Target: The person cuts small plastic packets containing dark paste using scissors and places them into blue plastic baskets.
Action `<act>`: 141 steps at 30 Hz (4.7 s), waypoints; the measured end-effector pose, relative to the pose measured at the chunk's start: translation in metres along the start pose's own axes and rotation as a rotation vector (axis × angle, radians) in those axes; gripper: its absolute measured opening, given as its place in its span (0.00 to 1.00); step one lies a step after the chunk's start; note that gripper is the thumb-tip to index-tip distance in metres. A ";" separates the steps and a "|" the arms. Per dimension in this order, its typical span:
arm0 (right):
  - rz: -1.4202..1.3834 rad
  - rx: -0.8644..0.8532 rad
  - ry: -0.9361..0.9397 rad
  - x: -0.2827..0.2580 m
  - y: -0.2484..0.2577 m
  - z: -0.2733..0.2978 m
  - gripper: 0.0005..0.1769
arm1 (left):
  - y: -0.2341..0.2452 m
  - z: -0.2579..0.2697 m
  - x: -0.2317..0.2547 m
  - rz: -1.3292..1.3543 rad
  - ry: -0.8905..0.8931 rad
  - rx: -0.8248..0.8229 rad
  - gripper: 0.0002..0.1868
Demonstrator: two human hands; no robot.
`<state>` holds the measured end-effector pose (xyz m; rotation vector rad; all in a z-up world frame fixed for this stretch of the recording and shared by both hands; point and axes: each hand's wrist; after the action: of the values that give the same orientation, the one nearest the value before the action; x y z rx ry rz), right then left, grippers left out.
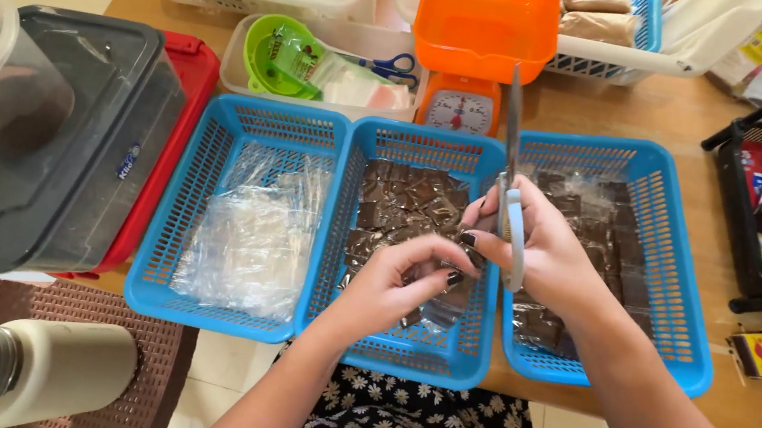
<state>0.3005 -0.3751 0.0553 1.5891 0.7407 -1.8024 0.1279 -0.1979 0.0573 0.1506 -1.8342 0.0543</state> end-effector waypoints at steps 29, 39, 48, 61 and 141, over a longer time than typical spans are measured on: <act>0.386 -0.037 -0.265 0.018 0.034 0.123 0.17 | 0.050 0.003 0.034 -0.135 0.034 0.022 0.17; 0.395 -0.373 -0.414 0.004 0.020 0.116 0.36 | 0.057 -0.005 0.047 -0.100 0.035 -0.031 0.20; 0.086 -0.371 -0.459 0.002 0.006 0.102 0.26 | 0.061 -0.002 0.035 -0.098 0.020 -0.110 0.24; 0.158 -0.344 -0.490 0.004 0.006 0.103 0.37 | 0.062 -0.005 0.034 -0.085 0.044 -0.198 0.22; 0.090 -0.380 -0.408 0.028 0.001 0.106 0.40 | 0.048 -0.006 0.020 0.040 0.133 -0.235 0.27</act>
<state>0.2299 -0.4578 0.0406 0.9568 0.7468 -1.7200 0.1222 -0.1508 0.0804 -0.0537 -1.6961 -0.1202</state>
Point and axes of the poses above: each hand's wrist, its own z-axis away from the middle knuckle, its own y-axis out of the back of the hand, x = y × z, and after that the axes turned 8 degrees about -y, right-handed
